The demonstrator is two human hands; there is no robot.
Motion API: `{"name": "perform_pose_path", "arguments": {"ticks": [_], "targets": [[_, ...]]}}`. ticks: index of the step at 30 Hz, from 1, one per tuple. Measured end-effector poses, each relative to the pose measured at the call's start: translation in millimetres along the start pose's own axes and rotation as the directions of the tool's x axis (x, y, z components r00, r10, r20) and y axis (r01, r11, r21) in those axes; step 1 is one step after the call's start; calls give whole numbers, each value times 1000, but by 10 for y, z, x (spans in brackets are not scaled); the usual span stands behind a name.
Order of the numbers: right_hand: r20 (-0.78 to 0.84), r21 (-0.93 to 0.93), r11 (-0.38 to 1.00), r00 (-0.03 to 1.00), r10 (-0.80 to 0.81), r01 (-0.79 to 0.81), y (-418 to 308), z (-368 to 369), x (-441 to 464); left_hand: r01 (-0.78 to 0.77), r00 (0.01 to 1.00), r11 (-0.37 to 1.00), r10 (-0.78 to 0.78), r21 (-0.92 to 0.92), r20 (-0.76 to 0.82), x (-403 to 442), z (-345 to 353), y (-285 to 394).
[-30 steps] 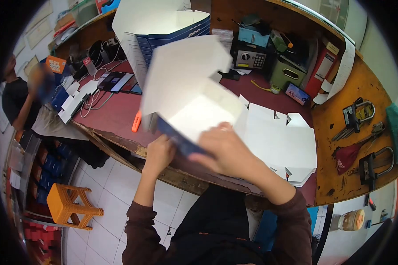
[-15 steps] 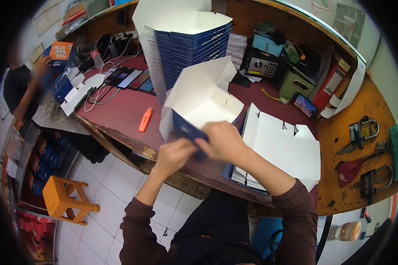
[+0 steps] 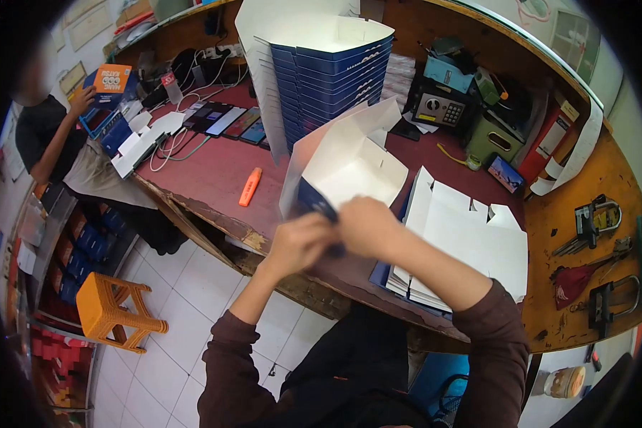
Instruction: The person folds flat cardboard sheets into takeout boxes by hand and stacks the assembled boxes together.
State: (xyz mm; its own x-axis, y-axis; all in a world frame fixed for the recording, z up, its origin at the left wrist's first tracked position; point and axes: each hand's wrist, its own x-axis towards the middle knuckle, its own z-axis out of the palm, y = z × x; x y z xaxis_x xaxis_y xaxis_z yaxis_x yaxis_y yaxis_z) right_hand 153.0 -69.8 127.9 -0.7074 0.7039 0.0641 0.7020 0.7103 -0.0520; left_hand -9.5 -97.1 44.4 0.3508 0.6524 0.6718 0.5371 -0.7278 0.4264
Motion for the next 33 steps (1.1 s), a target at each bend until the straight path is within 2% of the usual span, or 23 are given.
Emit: {"name": "perform_pose_path", "arguments": {"ticks": [1, 2, 4, 5, 6, 8, 9, 11, 16, 18, 20, 21, 22, 23, 24, 25, 26, 27, 29, 30, 31, 32, 33], "targets": [[111, 132, 985, 989, 94, -109, 5, -113, 75, 12, 1000, 1000, -12, 10, 3, 15, 9, 49], [106, 135, 985, 990, 94, -108, 11, -104, 156, 9, 1000, 1000, -9, 13, 5, 19, 33, 84], [-26, 205, 973, 993, 113, -106, 11, -2, 308, -52, 998, 991, 57, 123, -38, 0, 83, 155], [-8, 71, 997, 999, 41, -40, 1, 44, 341, -49, 999, 984, 50, 171, -4, -30, 87, 158], [-12, 68, 997, 999, 41, -40, -2, 94, 342, -53, 998, 983, 55, 173, -5, -56, 98, 103], [-133, 10, 999, 990, 39, -38, -68, 115, 315, 82, 993, 914, -42, 398, -109, -133, 139, -61], [-185, 23, 1000, 983, -1, 5, -58, 115, 283, 86, 993, 912, -46, 400, -108, -173, 167, -134], [-172, -8, 999, 985, 29, -31, -155, 66, 266, 195, 979, 849, -139, 492, -148, -186, 181, -212], [-180, 14, 996, 979, 93, -92, -71, 284, 412, 275, 960, 837, -209, 473, -188, -247, 369, -239], [-72, 16, 1000, 997, 16, -15, -4, 413, 497, 289, 957, 815, -234, 502, -170, -242, 377, -260], [-69, 71, 997, 998, -6, 11, 118, 222, 534, 333, 941, 794, -251, 509, -225, -221, 349, -234], [200, 257, 962, 979, 40, -92, 212, 51, 569, 326, 944, 796, -243, 511, -224, -239, 341, -215], [456, 398, 887, 889, 29, -233, 291, -70, 562, 329, 938, 812, -222, 482, -267, -263, 338, -194], [46, 183, 980, 996, 71, -78, 526, 162, 601, 331, 928, 829, -201, 451, -313, -275, 338, -171], [-90, 111, 978, 979, 185, -175, 735, 195, 652, 326, 928, 831, -191, 450, -319, -258, 326, -87], [-136, -47, 913, 908, 396, -405, 671, -160, 527, 293, 922, 880, -155, 375, -356, -231, 302, 47], [-144, -47, 911, 905, 399, -409, 793, -172, 542, 252, 912, 920, -123, 300, -391, -210, 288, 117], [-90, 29, 878, 874, 477, -477, 945, -147, 573, 176, 951, 938, -84, 298, -296, -225, 303, 21], [-37, 102, 834, 835, 549, -543, 1298, 78, 689, 117, 971, 920, -27, 374, -236, -59, 268, 67], [5, 54, 906, 908, 420, -419, 1511, 292, 794, 65, 985, 894, 15, 444, -175, 29, 267, 80], [55, 13, 959, 958, 282, -283, 1643, 414, 880, 68, 982, 911, 11, 408, -188, 80, 285, 59], [51, 11, 959, 958, 281, -282, 1700, 419, 940, 66, 981, 910, 15, 410, -191, 88, 308, 4], [139, -54, 972, 962, 236, -230, 1753, 441, 993, 43, 974, 928, 44, 371, -221, 68, 343, -72]]}}
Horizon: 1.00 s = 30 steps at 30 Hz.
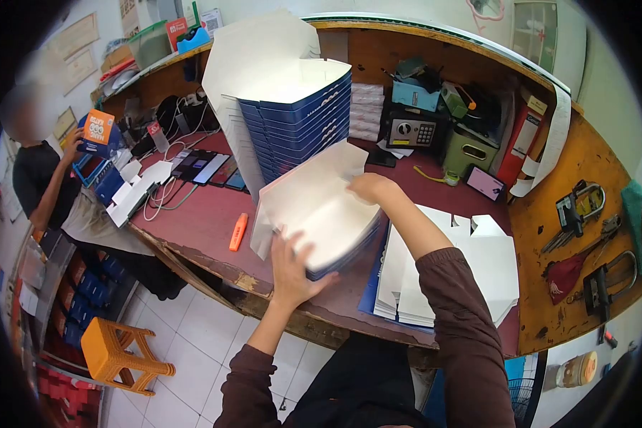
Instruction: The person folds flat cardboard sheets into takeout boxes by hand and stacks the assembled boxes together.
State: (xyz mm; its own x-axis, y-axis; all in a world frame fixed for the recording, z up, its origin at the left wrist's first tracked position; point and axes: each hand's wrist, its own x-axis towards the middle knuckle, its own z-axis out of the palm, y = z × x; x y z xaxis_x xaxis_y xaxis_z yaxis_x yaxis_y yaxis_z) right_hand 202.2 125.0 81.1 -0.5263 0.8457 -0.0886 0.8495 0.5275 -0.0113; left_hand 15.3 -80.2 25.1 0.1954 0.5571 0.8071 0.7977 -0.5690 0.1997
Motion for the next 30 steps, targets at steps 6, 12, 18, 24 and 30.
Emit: {"name": "perform_pose_path", "arguments": {"ticks": [6, 12, 18, 24, 30], "targets": [[-13, 62, 996, 998, 61, -60, -108, -21, -255, -33, 991, 995, 21, -93, -132, -56, 128, -88], [-242, 287, 946, 944, 223, -150, -260, -140, -588, -59, 982, 992, 37, -113, -187, -162, 183, -119], [-659, 391, 920, 708, 255, 33, -225, -155, -1058, 91, 989, 996, -91, -2, -119, -10, -95, 292], [-624, 778, 423, 648, 437, 464, -187, -107, -2126, -72, 909, 822, 287, -565, 303, 242, 390, 1289], [-561, 828, 350, 656, 504, 439, -430, 217, -3130, -81, 517, 873, 450, -481, 729, 271, 1088, 1632]]}}
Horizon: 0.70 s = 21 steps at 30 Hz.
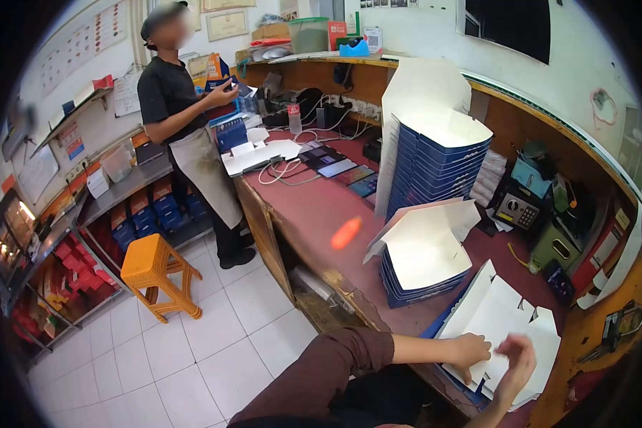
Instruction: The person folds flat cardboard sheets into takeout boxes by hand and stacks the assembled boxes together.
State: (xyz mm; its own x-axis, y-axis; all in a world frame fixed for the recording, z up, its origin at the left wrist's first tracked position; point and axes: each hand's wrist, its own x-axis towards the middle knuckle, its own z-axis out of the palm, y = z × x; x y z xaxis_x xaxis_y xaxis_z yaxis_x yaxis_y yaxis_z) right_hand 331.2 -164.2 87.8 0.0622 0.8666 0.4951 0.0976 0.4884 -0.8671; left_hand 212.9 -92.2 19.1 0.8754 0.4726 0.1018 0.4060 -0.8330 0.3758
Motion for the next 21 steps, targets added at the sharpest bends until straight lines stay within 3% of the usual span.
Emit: {"name": "perform_pose_path", "arguments": {"ticks": [2, 5, 7, 9, 10, 11, 13, 14, 15, 17, 18, 19, 21], "targets": [[118, -6, 1000, 993, 12, -12, 10, -132, -215, -22, 1000, 1000, 22, -14, 4, 32, -76, -59], [106, -23, 995, 989, 99, -97, 68, -151, -432, 15, 999, 997, -12, -79, 45, 151, -83, -112], [91, -18, 993, 989, 117, -116, 171, -140, -492, -96, 961, 987, 59, -130, -269, 174, -301, -133], [174, -4, 941, 926, 335, -339, 227, -109, -538, -73, 898, 940, -83, -333, -432, 46, -730, 111], [226, 15, 905, 883, 410, -424, 223, -72, -530, -169, 814, 923, -67, -346, -577, 72, -717, 102], [219, 18, 903, 883, 416, -430, 293, -30, -565, -170, 819, 921, -66, -351, -569, 14, -744, 225], [281, 185, 803, 813, 510, -567, 510, 111, -603, -218, 682, 704, -386, -676, -622, -134, -746, 496], [92, 254, 807, 844, 528, -533, 538, 235, -666, -299, 633, 616, -444, -729, -634, -164, -646, 576], [94, 257, 808, 846, 525, -530, 520, 286, -688, -297, 633, 619, -443, -727, -636, -169, -595, 623], [-121, 696, 670, 878, 464, -259, 415, 327, -702, -525, 449, 506, -518, -684, -728, -214, -611, 780], [-22, 779, 561, 882, 470, -280, 292, 224, -688, -576, 512, 386, -518, -721, -686, -253, -643, 823], [-24, 779, 562, 882, 470, -278, 273, 58, -697, -576, 513, 385, -516, -721, -686, -237, -546, 711], [228, 951, 201, 972, 53, -234, 308, -335, -755, -509, 776, 241, -287, -826, -562, -195, -278, 388]]}}
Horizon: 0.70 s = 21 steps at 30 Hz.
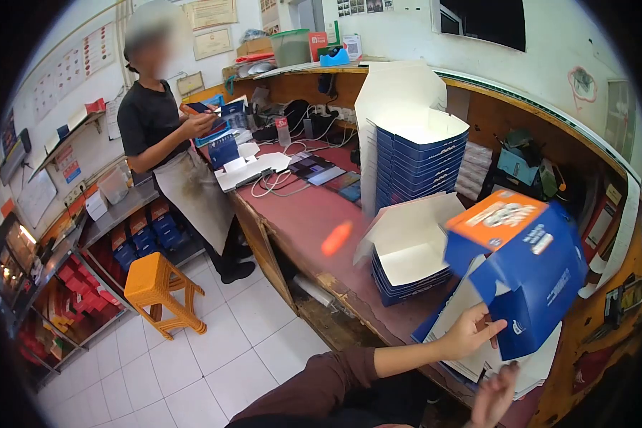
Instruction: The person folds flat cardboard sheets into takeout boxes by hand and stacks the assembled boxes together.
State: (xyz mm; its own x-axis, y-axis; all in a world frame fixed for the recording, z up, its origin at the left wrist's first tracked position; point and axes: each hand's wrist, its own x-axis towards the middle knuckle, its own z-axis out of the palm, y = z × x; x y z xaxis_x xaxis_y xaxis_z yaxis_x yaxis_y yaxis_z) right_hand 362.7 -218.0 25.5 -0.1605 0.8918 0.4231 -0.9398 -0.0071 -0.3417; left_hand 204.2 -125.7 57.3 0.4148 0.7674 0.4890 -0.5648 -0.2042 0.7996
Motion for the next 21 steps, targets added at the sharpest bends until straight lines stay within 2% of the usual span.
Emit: {"name": "perform_pose_path", "arguments": {"ticks": [1, 2, 3, 4, 5, 6, 7, 8, 10, 11, 12, 14, 15, 16, 17, 18, 19, 20, 21], "targets": [[-179, 36, 998, 983, -49, 57, -130, 65, -75, 96, 995, 985, -96, 141, -3, 11, 42, 251], [-354, 62, 991, 931, -89, 118, -266, 181, -151, 97, 995, 985, -98, 140, 0, 58, 74, 339], [-482, 51, 977, 862, -156, 205, -323, 523, -81, 277, 942, 797, -336, 536, 14, 97, 100, 396], [-187, -261, 939, 943, -276, 224, -381, 466, -70, 212, 951, 663, -308, 718, 4, 47, 177, 434], [-185, -696, 638, 775, -604, 331, -314, 404, -69, 148, 960, 488, -280, 860, -6, -3, 254, 471], [-4, -955, 166, 548, -837, 246, -128, 539, 34, 145, 959, 493, -282, 858, -1, -119, 255, 334], [-60, -978, 129, 368, -928, 166, 58, 616, 135, -150, 980, 205, 161, 967, 118, -229, 279, 255], [-79, -994, 90, 148, -986, 69, 229, 672, 214, -174, 968, 302, 229, 938, 106, -295, 338, 144], [-178, -888, 231, 167, -970, 397, 430, 719, 311, -255, 929, 470, 360, 845, 80, -368, 500, 150], [-345, -730, 536, 448, -825, 425, 455, 669, 212, -166, 967, 551, 253, 818, 26, -372, 514, 243], [-361, -544, 694, 615, -701, 472, 438, 742, 220, -72, 991, 604, 133, 793, -11, -352, 495, 300], [-502, -357, 833, 665, -552, 422, 295, 794, 265, 108, 994, 626, -94, 772, -62, -182, 359, 385], [-466, -269, 866, 730, -500, 421, 253, 780, 253, -63, 998, 855, 53, 516, 33, -85, 304, 360], [-415, -175, 900, 799, -435, 399, 205, 762, 252, -107, 994, 902, 84, 419, 74, -61, 289, 463], [-325, -203, 890, 830, -454, 408, 172, 762, 266, -144, 987, 938, 114, 315, 114, -42, 278, 569], [-319, -210, 883, 824, -467, 419, 141, 758, 287, -71, 992, 988, 85, -139, 95, 20, 231, 647], [-262, -435, 794, 785, -562, 424, 143, 811, 266, 13, 995, 826, 47, -563, 92, 33, 206, 750], [-190, -631, 664, 750, -634, 401, 140, 835, 287, 85, 995, 490, 2, -867, 99, 76, 184, 790], [-226, -676, 622, 692, -685, 395, 183, 897, 299, 86, 995, 489, 3, -868, 100, 98, 180, 808]]}}
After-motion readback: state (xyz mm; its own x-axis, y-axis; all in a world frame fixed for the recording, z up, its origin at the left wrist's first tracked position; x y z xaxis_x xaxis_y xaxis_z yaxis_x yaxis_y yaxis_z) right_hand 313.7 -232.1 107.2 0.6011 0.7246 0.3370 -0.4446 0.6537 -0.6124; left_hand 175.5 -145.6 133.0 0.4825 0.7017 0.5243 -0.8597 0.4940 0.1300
